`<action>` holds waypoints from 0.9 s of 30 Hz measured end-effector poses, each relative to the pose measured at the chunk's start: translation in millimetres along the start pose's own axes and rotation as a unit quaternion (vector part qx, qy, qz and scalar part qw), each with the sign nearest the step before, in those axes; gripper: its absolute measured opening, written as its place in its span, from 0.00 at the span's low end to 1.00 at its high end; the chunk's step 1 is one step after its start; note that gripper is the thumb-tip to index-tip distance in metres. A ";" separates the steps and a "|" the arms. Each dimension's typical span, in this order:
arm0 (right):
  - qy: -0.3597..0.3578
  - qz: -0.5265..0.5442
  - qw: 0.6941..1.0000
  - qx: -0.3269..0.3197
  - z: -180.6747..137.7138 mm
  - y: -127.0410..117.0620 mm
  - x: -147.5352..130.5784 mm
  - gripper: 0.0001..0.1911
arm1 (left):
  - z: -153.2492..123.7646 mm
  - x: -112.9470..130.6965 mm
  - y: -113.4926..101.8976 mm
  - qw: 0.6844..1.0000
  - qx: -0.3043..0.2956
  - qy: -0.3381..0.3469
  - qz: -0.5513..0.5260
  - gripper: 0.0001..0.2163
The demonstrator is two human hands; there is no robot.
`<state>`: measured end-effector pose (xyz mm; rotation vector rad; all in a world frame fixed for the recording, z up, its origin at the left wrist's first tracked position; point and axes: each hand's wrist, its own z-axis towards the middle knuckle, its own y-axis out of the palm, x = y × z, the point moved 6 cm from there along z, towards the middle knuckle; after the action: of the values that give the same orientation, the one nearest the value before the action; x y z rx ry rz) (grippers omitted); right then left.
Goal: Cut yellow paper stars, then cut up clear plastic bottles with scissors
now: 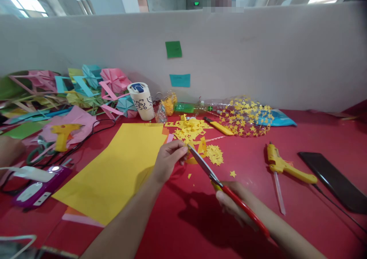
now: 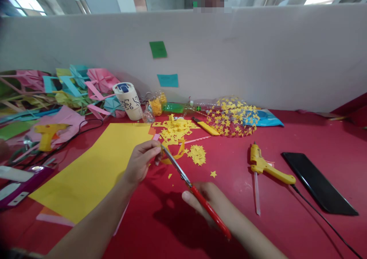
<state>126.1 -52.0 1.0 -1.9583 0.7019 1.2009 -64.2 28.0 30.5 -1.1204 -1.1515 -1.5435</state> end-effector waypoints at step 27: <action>0.020 0.045 0.999 0.002 -0.4 4.3 1.8 0.33 | -3.4 1.4 10.6 0.999 -0.018 0.016 0.042 0.11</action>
<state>123.8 -55.0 -1.7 -1.9697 0.8200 1.2154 -54.7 22.6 33.2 -1.1498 -1.0469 -1.5176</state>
